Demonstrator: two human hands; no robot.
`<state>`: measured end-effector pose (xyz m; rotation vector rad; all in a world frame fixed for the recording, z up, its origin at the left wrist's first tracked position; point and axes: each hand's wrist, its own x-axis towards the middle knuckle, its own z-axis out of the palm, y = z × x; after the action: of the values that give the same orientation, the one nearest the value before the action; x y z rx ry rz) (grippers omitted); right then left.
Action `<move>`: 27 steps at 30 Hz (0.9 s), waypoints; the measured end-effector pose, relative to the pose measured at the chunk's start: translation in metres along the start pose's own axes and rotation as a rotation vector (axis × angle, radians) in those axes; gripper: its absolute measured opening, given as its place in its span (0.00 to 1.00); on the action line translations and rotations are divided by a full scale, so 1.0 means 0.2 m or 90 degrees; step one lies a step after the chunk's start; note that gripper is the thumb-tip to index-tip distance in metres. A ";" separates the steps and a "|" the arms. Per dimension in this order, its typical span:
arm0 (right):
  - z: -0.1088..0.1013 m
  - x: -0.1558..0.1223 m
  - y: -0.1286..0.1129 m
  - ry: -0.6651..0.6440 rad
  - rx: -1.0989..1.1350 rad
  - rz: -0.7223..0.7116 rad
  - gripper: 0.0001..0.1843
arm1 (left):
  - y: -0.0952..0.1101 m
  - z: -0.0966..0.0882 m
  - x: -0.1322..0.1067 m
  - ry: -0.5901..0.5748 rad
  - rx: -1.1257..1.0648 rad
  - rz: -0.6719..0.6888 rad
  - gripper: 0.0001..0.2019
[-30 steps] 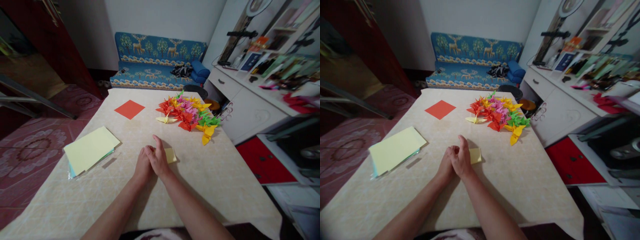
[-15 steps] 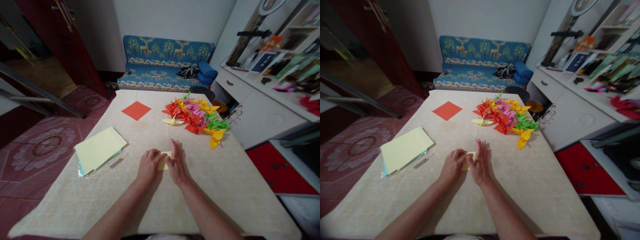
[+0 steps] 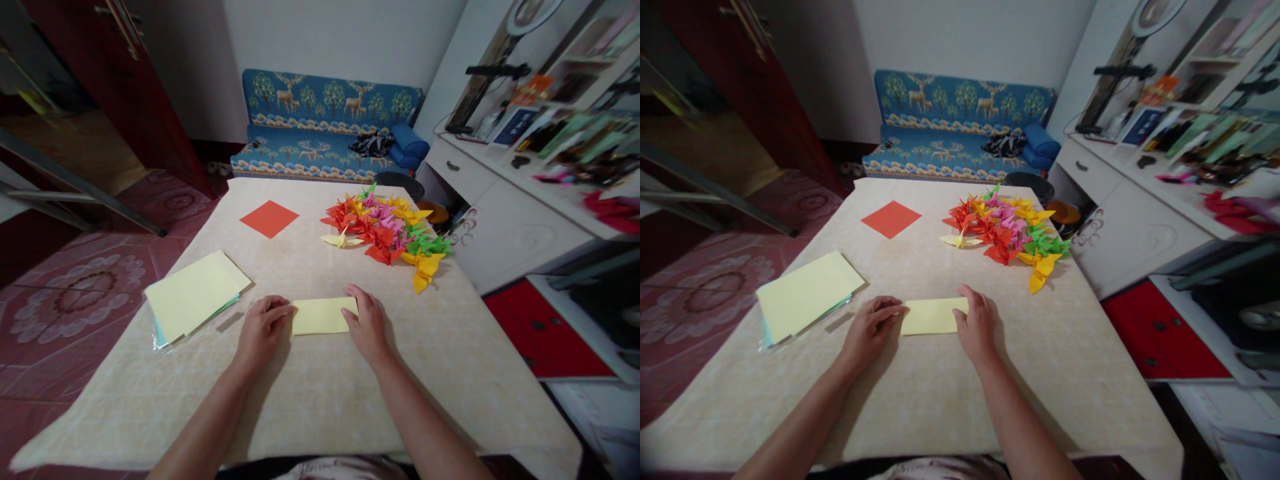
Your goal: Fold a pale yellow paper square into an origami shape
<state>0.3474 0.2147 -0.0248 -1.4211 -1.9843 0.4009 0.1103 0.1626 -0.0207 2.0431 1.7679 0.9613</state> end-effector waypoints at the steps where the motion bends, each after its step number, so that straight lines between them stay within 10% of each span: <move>1: 0.00 0.00 0.01 0.009 0.003 0.010 0.27 | 0.00 0.00 0.00 0.003 -0.010 -0.003 0.12; 13: -0.11 0.01 -0.02 -0.119 -0.092 0.185 0.07 | 0.03 -0.02 0.00 0.028 -0.096 -0.044 0.13; 19: -0.07 -0.09 -0.10 -0.085 0.352 0.306 0.10 | 0.11 0.00 0.01 0.148 -0.421 -0.252 0.27; 23: -0.02 -0.13 -0.25 -0.077 0.554 0.376 0.13 | 0.22 0.05 0.08 0.098 -0.755 -0.371 0.27; 27: 0.03 -0.16 -0.35 -0.111 0.627 0.408 0.15 | 0.26 0.12 0.13 0.048 -0.795 -0.386 0.21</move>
<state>0.2985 0.1609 0.0008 -1.2921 -1.0555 1.5629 0.1674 0.1808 0.0005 0.6573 1.1201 1.3848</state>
